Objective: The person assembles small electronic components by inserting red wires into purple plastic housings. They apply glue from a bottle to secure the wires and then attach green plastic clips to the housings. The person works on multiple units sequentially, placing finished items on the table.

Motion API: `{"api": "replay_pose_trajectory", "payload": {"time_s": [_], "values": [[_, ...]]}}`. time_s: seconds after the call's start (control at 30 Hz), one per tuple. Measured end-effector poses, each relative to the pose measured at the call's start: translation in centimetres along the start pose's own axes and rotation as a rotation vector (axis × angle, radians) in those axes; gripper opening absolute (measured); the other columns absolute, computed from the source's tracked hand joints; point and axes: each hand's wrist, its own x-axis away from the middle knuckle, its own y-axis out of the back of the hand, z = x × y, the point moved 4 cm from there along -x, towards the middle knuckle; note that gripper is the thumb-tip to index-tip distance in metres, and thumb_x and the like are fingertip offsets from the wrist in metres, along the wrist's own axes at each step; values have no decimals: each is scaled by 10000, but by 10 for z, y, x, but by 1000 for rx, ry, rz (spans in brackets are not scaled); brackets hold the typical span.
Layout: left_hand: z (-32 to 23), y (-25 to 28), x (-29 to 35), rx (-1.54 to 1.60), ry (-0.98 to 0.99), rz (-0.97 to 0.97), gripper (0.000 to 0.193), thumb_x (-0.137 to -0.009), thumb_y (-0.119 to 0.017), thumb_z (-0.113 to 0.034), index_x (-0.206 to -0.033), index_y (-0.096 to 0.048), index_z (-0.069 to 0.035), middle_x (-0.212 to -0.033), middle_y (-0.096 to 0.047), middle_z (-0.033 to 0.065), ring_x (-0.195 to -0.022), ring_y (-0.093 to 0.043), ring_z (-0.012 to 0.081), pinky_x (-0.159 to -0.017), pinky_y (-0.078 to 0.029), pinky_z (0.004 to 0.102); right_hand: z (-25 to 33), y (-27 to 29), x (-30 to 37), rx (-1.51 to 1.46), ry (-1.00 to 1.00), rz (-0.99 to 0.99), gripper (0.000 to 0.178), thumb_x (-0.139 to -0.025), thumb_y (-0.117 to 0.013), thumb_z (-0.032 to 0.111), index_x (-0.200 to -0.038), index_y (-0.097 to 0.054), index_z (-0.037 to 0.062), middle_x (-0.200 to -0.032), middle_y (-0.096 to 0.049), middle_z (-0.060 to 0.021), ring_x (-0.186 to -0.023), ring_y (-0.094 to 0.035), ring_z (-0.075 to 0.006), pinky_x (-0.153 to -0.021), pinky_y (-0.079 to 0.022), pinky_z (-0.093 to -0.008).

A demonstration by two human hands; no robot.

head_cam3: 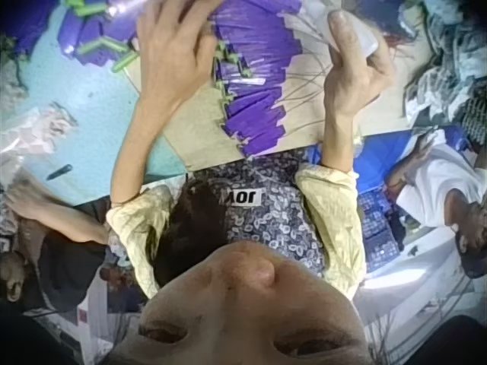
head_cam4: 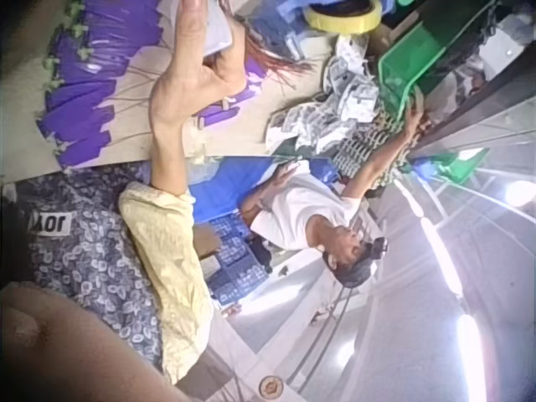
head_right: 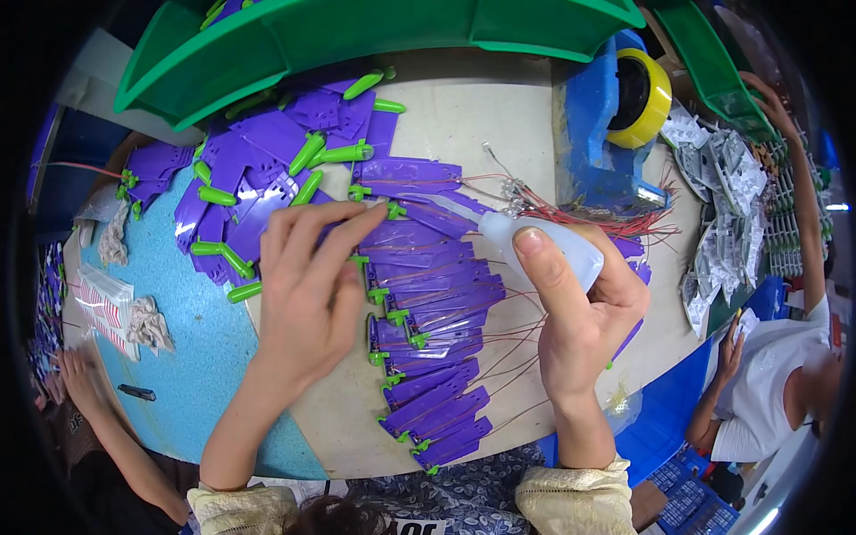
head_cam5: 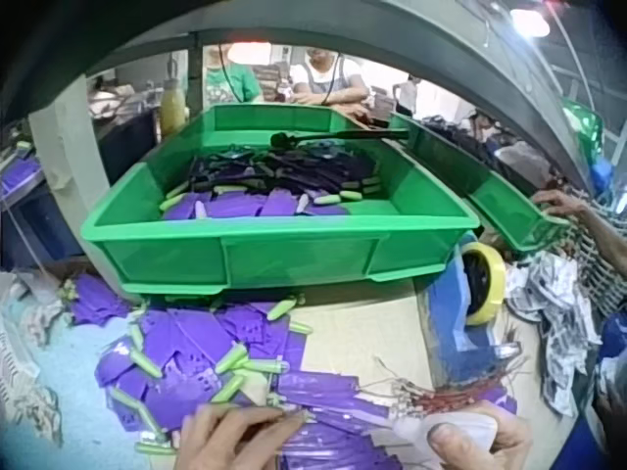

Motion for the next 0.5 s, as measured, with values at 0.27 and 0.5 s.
{"api": "replay_pose_trajectory", "payload": {"time_s": [0.27,0.5], "values": [[-14,-3,7,28,-3,-30,432,-678,-538,23,-1079,-687,-40,-1123,-617,153,-983,-540,320,-873,-407,435,-5,7,4,175,52,102,150,-837,-781,109,-870,-726,-27,-702,-666,-15,-614,-545,-48,-556,-388,-207],[5,12,11,-5,40,-170,368,-666,-528,38,-1013,-650,11,-1060,-635,138,-916,-535,321,-825,-424,423,-9,-11,3,292,103,227,157,-818,-810,100,-851,-723,-27,-654,-643,-9,-556,-527,-28,-480,-368,-205]]}}
